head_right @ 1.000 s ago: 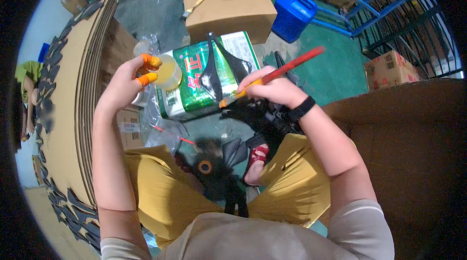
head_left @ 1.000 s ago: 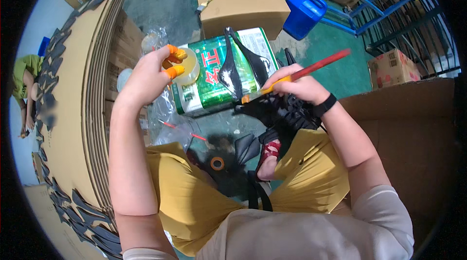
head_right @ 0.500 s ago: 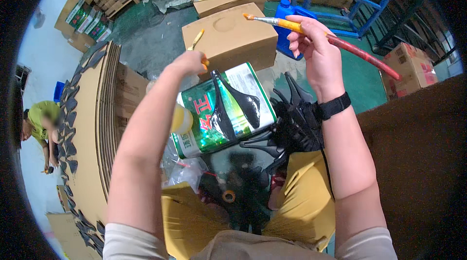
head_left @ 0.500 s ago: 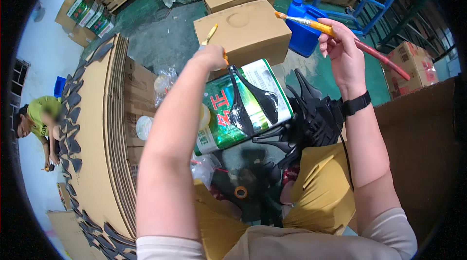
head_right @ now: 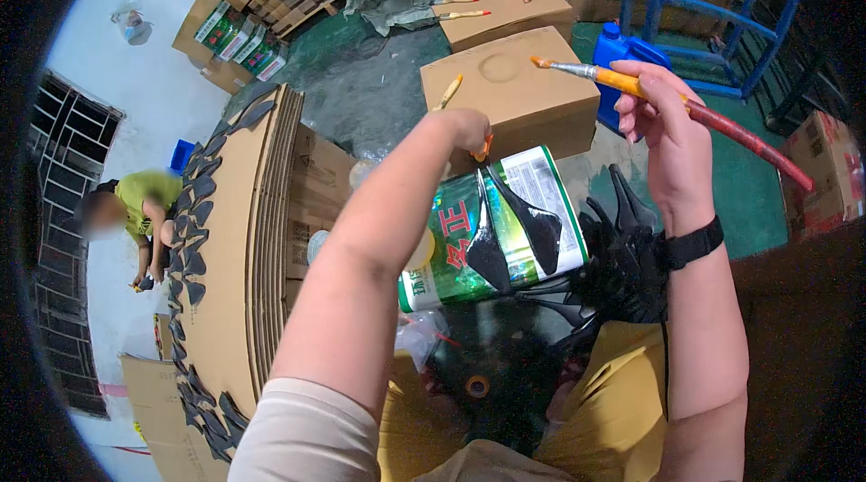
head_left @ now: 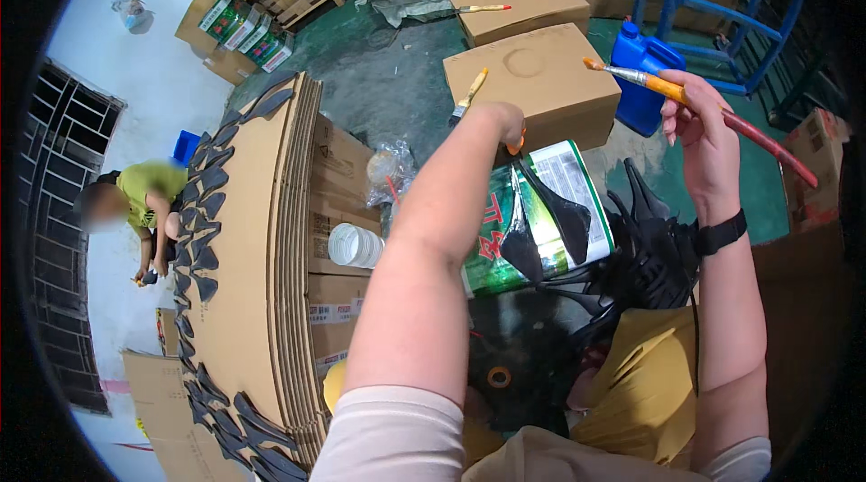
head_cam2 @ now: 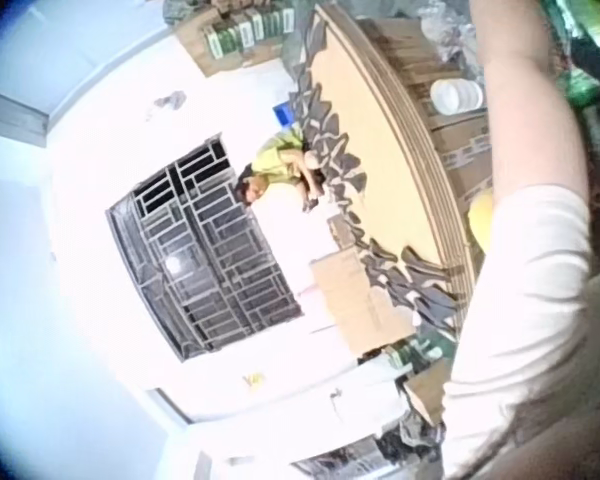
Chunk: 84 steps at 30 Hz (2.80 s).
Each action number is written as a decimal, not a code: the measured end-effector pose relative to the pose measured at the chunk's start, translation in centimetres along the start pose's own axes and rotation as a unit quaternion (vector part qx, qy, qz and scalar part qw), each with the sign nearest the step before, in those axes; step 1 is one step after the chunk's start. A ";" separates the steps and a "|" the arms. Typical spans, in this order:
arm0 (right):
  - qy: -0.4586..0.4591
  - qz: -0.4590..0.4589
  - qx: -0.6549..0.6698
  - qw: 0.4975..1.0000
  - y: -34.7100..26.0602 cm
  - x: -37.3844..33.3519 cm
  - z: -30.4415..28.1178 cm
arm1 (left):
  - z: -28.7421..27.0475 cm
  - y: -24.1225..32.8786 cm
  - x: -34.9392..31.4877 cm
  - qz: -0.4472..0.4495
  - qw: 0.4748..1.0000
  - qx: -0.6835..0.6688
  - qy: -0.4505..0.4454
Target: Apply yellow adhesive or primer to the edges of black plastic parts using a brush.
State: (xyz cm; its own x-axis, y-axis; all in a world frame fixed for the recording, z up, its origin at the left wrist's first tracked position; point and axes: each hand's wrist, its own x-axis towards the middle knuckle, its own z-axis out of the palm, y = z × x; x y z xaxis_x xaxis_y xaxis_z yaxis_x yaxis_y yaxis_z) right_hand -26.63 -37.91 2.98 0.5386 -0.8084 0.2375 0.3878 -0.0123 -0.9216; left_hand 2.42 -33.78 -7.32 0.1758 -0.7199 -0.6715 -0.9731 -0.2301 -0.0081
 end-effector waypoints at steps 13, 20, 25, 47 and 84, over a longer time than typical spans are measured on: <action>0.011 -0.114 0.049 0.992 -2.9 -0.6 -1.6 | -6.5 8.4 -19.6 0.078 0.986 0.056 0.138; 0.111 -0.079 0.121 0.983 -5.3 -1.5 -4.1 | -1.4 -1.8 -31.2 -0.036 0.931 -0.270 0.241; 0.094 -0.084 0.136 0.983 -5.6 -2.1 -3.7 | 10.3 -8.5 -37.5 -0.057 0.667 -0.675 0.312; 0.071 0.002 0.107 0.992 2.6 1.1 4.7 | 12.9 -16.3 -20.0 -0.083 -0.127 -0.844 0.515; 0.054 0.097 0.005 0.994 9.2 4.4 5.1 | 8.8 -31.8 -10.5 -0.048 -0.280 -0.763 0.580</action>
State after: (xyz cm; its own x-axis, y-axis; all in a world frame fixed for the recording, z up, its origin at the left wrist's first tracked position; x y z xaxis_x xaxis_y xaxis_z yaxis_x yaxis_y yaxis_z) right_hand -16.85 -38.58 -2.91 0.5199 -0.8540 0.0210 0.2919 0.1545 -0.9439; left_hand 30.23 -13.13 -6.49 0.8331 0.2271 -0.5044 -0.0512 0.9396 0.3385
